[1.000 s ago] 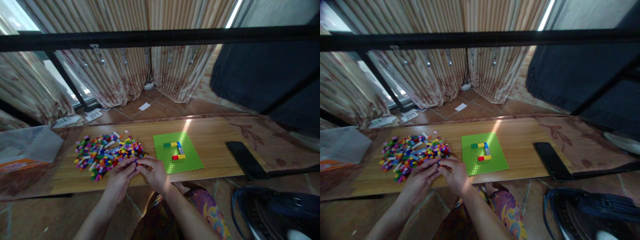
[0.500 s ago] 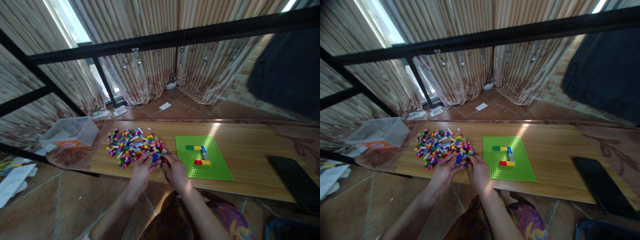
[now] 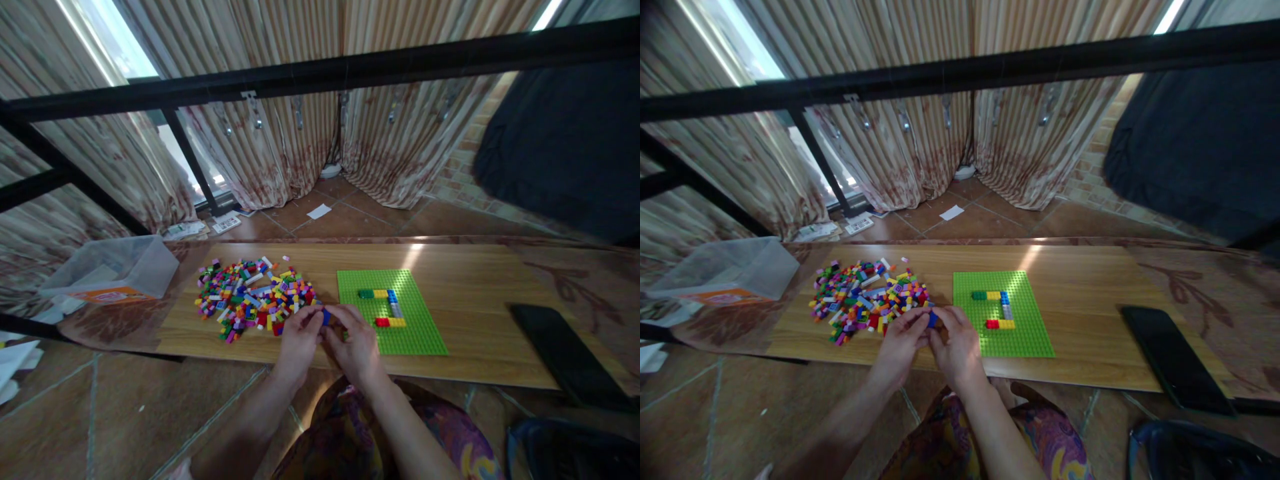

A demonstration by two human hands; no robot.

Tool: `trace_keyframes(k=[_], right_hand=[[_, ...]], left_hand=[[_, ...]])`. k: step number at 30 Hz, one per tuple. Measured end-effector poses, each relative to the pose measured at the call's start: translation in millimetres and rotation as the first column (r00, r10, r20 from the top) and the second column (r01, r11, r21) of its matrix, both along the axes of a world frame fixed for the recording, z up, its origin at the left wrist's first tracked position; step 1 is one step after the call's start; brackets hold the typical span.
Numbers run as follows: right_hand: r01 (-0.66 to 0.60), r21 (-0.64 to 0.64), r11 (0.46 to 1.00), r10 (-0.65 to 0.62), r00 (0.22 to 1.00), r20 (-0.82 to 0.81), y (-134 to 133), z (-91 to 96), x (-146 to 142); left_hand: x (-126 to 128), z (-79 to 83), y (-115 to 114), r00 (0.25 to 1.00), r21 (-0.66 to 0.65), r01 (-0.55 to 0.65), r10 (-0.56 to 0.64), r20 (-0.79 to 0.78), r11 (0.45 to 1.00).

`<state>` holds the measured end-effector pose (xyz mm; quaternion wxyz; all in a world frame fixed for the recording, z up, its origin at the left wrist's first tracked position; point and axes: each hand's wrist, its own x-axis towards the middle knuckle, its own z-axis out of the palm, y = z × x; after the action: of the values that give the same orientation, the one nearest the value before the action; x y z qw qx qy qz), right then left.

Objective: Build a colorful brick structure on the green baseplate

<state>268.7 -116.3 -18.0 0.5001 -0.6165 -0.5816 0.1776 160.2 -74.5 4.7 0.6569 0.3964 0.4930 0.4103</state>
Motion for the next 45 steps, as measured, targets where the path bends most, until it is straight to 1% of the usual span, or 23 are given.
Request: trace_keyframes(k=[3, 5, 7, 9, 11, 13, 16, 20, 23, 27, 33, 37, 41, 45], right_hand=[[0.027, -0.013, 1.000, -0.027, 0.998, 0.057, -7.4, 1.6, 18.4], [0.032, -0.037, 0.999, -0.026, 0.988, 0.153, -13.8, 3.4, 33.0], [0.041, -0.060, 0.997, -0.023, 0.962, 0.273, -19.8, 3.9, 47.5], [0.064, -0.075, 0.995, -0.031, 0.929, 0.368, -24.3, 2.4, 60.3], [0.086, -0.084, 0.993, -0.042, 0.902, 0.430, -26.4, -0.4, 70.3], [0.108, -0.094, 0.990, -0.051, 0.881, 0.470, -26.5, -3.5, 77.3], [0.119, -0.115, 0.986, -0.047, 0.869, 0.493, -24.4, -7.3, 83.4], [0.125, -0.113, 0.986, -0.056, 0.874, 0.483, -23.7, -9.6, 87.0], [0.168, -0.097, 0.981, -0.108, 0.887, 0.448, -25.9, -9.7, 88.5], [0.231, -0.085, 0.969, -0.179, 0.898, 0.403, -29.0, -8.6, 91.0], [0.336, -0.076, 0.939, -0.294, 0.897, 0.331, -31.6, -5.1, 99.4], [0.397, -0.069, 0.915, -0.370, 0.897, 0.241, -33.4, -3.1, 105.6], [0.435, -0.127, 0.891, -0.419, 0.898, 0.137, -34.3, -2.6, 109.2], [0.461, -0.160, 0.873, -0.450, 0.887, 0.100, -33.9, -3.0, 110.3]], left_hand=[[13.0, -4.1, -0.5, 0.991, 0.060, 0.102, -0.097, -0.091, 0.993], [21.2, -8.7, -0.4, 0.968, 0.137, 0.199, -0.173, -0.183, 0.970], [27.8, -13.2, 0.0, 0.922, 0.254, 0.316, -0.233, -0.309, 0.914], [32.6, -16.0, 0.8, 0.857, 0.363, 0.429, -0.245, -0.454, 0.827], [36.2, -16.9, 1.8, 0.778, 0.409, 0.533, -0.240, -0.580, 0.741], [39.6, -17.4, 3.0, 0.714, 0.410, 0.608, -0.242, -0.657, 0.679], [45.1, -20.2, 4.1, 0.667, 0.422, 0.666, -0.238, -0.706, 0.615], [51.1, -26.6, 4.2, 0.644, 0.446, 0.698, -0.217, -0.734, 0.560], [54.3, -29.2, 4.1, 0.629, 0.448, 0.708, -0.198, -0.752, 0.546], [59.6, -28.7, 4.4, 0.599, 0.429, 0.719, -0.173, -0.782, 0.547], [65.9, -28.4, 4.9, 0.593, 0.430, 0.716, -0.155, -0.791, 0.550], [66.3, -26.7, 4.6, 0.595, 0.415, 0.705, -0.161, -0.788, 0.575], [65.2, -23.7, 4.4, 0.589, 0.392, 0.704, -0.180, -0.788, 0.592], [62.3, -22.5, 10.3, 0.577, 0.391, 0.687, -0.133, -0.806, 0.613]])
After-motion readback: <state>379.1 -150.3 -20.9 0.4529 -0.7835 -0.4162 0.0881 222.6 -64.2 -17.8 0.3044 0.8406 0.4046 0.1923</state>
